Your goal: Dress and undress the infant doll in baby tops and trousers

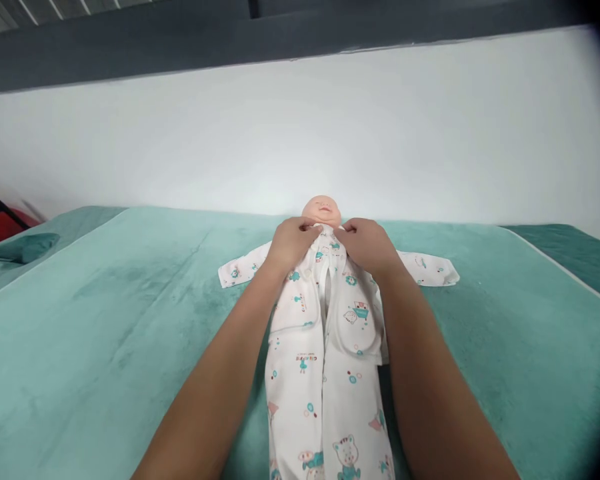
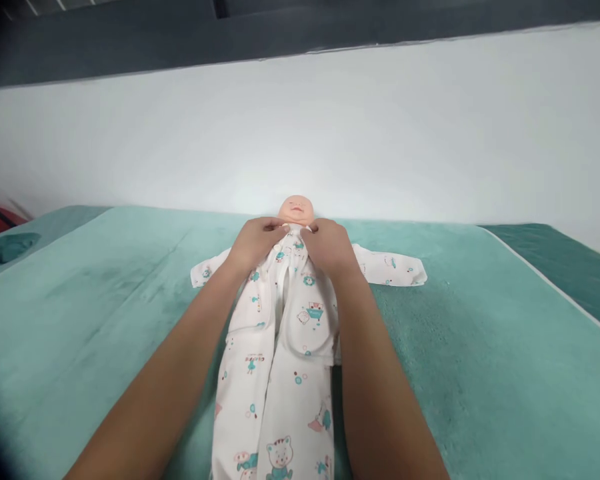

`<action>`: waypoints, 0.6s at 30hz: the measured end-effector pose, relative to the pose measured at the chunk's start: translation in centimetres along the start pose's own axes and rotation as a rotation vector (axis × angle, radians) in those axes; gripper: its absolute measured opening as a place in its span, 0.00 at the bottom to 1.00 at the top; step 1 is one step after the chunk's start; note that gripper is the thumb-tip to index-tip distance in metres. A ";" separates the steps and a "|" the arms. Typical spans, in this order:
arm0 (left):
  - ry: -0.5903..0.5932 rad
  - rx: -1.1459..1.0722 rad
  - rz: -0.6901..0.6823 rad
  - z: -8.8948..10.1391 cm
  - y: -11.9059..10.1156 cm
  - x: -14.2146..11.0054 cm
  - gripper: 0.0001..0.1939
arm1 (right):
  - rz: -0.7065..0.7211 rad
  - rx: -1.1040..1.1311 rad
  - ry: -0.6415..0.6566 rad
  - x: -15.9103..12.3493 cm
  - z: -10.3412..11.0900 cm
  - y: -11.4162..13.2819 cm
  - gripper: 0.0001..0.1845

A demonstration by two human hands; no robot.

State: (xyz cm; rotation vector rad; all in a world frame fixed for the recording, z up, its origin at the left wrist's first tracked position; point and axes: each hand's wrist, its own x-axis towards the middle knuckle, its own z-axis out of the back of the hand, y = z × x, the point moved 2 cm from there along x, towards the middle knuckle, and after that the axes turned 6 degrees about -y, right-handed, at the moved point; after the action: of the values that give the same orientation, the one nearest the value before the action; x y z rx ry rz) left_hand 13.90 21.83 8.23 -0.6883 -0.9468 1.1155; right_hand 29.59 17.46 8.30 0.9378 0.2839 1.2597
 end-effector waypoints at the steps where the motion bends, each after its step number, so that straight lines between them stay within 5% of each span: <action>1: 0.013 0.001 0.014 -0.2 -0.1 0.3 0.10 | -0.001 0.085 -0.048 0.0 -0.1 0.1 0.12; 8: -0.179 -0.222 0.053 -0.6 -0.8 0.5 0.05 | 0.019 0.363 -0.199 -0.2 -1.1 0.6 0.11; 11: -0.170 -0.362 0.111 -0.7 -0.7 0.2 0.07 | -0.025 0.390 -0.203 -0.2 -1.3 0.5 0.10; 18: -0.126 -0.265 0.022 -0.9 -0.2 0.2 0.07 | -0.070 0.565 -0.177 -0.4 -1.7 -0.1 0.12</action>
State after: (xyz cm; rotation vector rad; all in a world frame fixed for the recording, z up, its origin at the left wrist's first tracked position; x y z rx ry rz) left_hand 14.86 21.91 8.03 -0.8512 -1.2113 1.0721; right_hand 28.39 17.89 7.10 1.4990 0.5440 1.0370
